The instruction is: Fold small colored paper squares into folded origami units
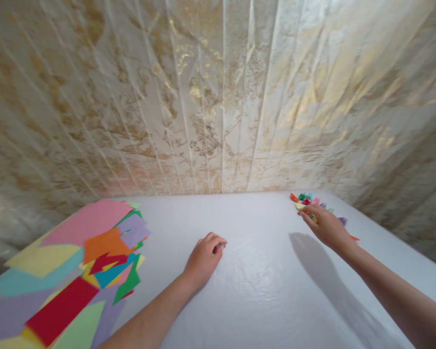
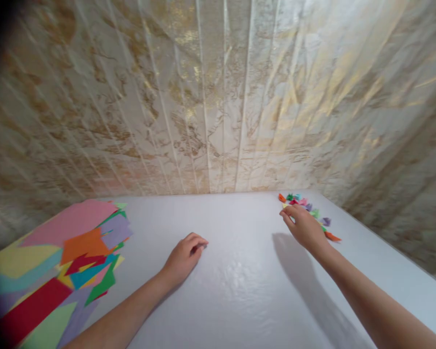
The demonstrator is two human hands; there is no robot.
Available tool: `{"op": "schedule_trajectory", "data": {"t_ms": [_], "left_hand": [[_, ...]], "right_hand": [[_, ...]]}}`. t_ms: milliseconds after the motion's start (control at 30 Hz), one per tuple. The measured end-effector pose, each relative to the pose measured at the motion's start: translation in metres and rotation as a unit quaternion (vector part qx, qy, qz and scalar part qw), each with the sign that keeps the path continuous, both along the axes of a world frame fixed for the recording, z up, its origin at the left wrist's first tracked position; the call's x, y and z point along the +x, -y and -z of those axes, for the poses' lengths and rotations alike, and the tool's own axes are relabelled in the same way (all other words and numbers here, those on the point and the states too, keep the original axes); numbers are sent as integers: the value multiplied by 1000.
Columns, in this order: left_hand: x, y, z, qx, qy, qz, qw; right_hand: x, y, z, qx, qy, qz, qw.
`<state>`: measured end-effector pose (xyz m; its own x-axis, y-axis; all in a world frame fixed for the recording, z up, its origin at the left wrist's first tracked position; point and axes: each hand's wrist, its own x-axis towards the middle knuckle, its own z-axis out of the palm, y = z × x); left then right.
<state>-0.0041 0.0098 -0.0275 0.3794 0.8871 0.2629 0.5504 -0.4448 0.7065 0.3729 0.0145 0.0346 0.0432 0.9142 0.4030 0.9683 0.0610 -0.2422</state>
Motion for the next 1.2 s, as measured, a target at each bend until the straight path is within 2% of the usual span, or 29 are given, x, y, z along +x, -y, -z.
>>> {"op": "schedule_trajectory", "data": {"t_ms": [67,167,300,433,533,633,900,1200], "left_hand": [[0,1,0,2,6,-7,1000],[-1,2,1,-4,16,-14,1000],[-2,4,-3,-18,60,-16,998],[-4,4,-8,-20,113,-39,993],[-4,3,-7,-22,148,-67,986],[-4,2,-3,-17,152,-64,986],[-2,4,-2,-11,130,-77,988],[-1,4,1,-24,124,-114,985]], "right_hand": [[-42,1,5,-17,-43,-77,996],[-110,10,8,-96,-128,-165,973],[-191,22,16,-196,-222,-225,928],[-237,24,37,-208,-316,-250,891],[-248,24,54,-157,-345,-237,895],[-248,26,61,-144,-333,-233,903],[-244,29,56,-142,-324,-245,903],[-237,27,62,-143,-330,-272,893]]}}
